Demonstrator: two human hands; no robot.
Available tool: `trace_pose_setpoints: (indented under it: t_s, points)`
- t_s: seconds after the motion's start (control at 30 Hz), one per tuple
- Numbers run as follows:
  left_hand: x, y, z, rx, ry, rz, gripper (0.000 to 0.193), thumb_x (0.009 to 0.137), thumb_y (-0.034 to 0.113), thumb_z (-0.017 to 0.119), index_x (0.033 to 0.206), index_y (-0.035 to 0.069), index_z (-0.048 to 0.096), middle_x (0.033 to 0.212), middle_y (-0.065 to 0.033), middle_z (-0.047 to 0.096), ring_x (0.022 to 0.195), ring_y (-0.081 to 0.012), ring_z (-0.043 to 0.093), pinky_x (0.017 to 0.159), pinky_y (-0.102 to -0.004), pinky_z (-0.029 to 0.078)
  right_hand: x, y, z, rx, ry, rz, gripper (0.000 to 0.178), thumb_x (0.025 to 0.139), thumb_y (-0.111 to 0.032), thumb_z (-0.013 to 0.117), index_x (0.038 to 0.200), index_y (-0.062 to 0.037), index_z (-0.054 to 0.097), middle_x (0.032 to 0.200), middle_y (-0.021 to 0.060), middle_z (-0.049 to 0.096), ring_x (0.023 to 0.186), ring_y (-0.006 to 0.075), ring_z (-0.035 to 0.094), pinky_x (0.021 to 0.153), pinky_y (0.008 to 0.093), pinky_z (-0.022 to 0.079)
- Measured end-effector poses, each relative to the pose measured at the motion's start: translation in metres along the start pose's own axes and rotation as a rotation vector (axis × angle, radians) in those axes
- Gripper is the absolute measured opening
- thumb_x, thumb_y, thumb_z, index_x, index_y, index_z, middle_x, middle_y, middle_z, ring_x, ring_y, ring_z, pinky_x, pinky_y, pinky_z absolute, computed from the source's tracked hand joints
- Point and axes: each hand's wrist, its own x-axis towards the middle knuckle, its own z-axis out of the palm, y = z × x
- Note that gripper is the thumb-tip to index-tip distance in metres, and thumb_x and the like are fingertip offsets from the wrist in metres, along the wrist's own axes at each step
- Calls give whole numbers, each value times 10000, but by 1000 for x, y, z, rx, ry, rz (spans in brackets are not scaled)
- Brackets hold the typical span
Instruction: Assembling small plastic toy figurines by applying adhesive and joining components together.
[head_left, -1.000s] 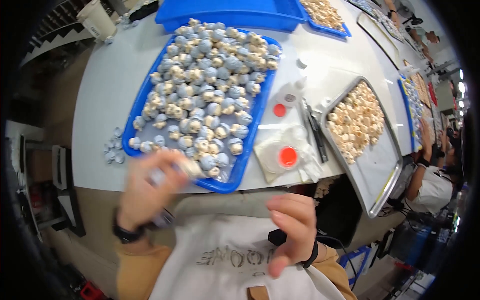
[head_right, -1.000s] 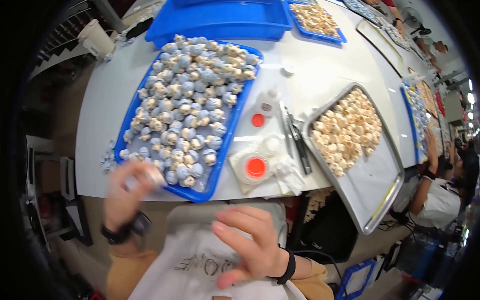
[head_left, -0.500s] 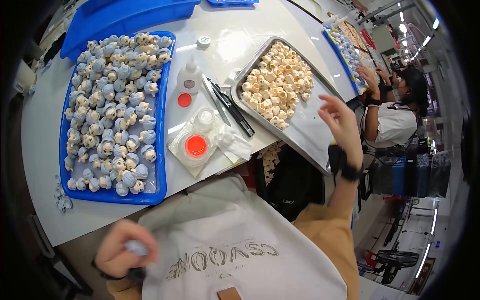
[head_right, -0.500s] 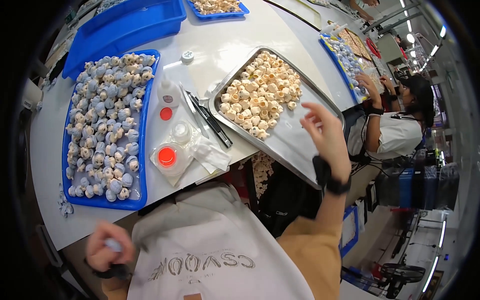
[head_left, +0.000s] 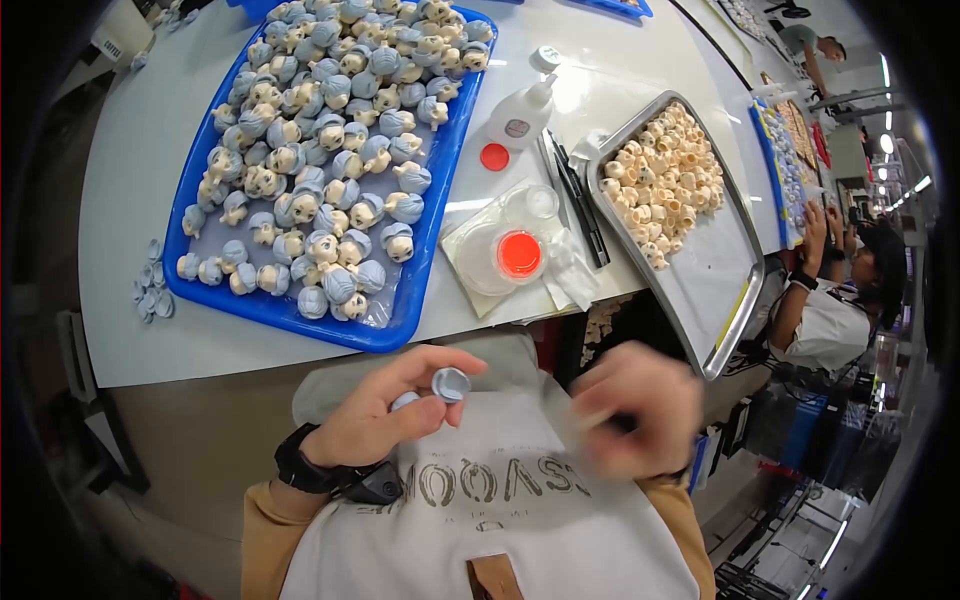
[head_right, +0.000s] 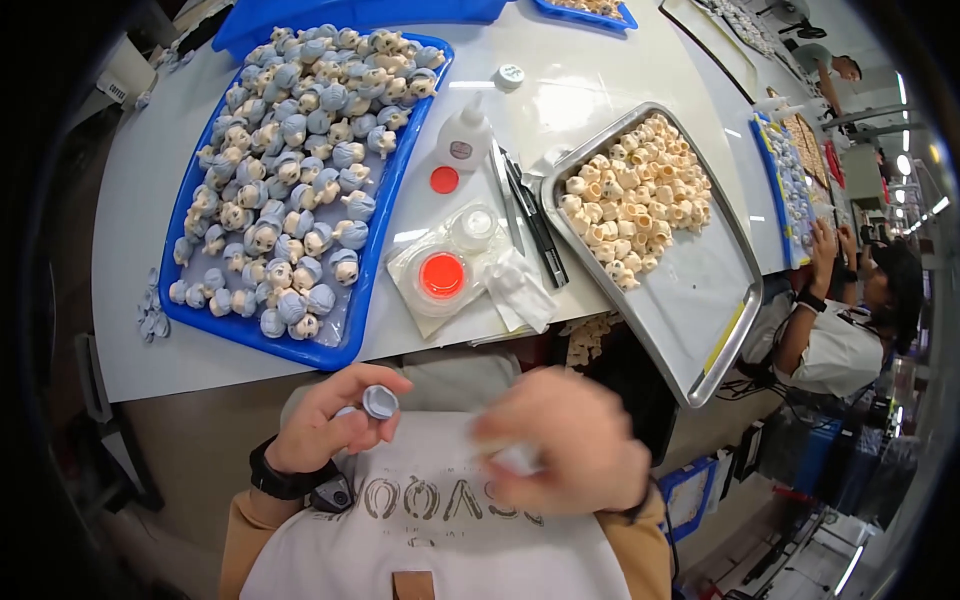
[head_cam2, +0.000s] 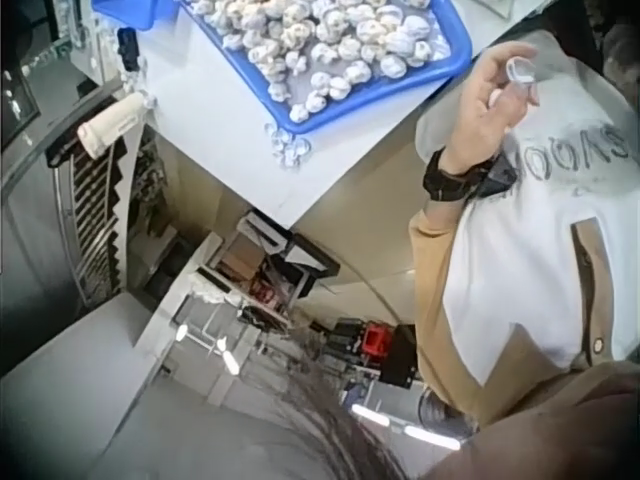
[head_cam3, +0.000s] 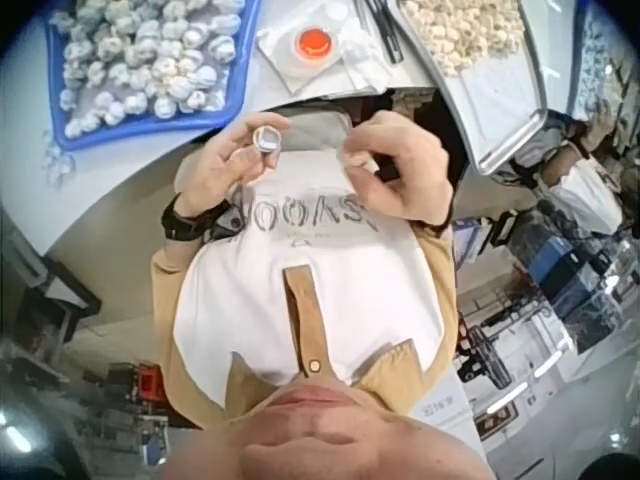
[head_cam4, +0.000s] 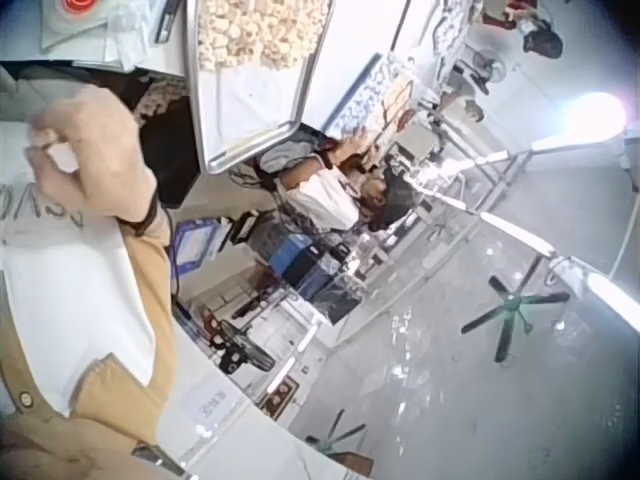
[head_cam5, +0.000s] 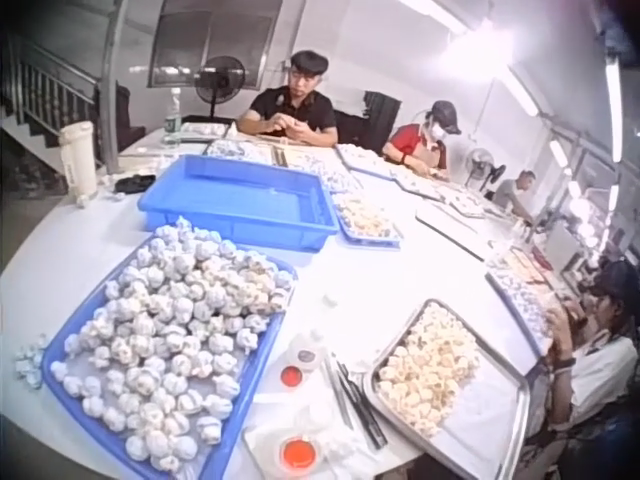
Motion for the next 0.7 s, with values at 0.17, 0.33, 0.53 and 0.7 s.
trace_pose_setpoints:
  t_s: [0.17, 0.33, 0.53, 0.7]
  points:
    - [-3, 2, 11, 52, 100, -36, 340, 994, 177, 410, 1290, 15, 461, 953, 9, 542, 720, -18, 422, 620, -159, 358, 13, 12, 73, -59, -6, -99, 252, 688, -108, 783, 852, -54, 599, 673, 60, 532, 577, 228, 535, 507, 333, 403]
    - [-15, -5, 6, -11, 195, -94, 309, 1000, 172, 410, 1251, 4, 472, 969, 20, 540, 727, -10, 448, 609, -160, 377, 6, 20, 87, -267, 55, -153, 319, 646, -207, 835, 853, -50, 650, 633, 27, 513, 542, 172, 493, 461, 287, 362]
    - [-16, -8, -5, -119, 93, -16, 283, 986, 231, 473, 1185, 32, 503, 951, 32, 526, 721, -11, 450, 607, -162, 365, 13, 10, 82, -156, 39, -105, 448, 602, -132, 839, 1016, -55, 685, 858, 73, 622, 757, 213, 570, 653, 309, 451]
    - [-13, -7, -9, -121, 59, 7, 275, 982, 238, 481, 1151, 26, 520, 916, 34, 524, 752, -25, 459, 656, -179, 390, 14, 10, 82, -176, -9, -135, 444, 563, 23, 787, 995, -24, 693, 867, 94, 622, 734, 219, 568, 624, 306, 449]
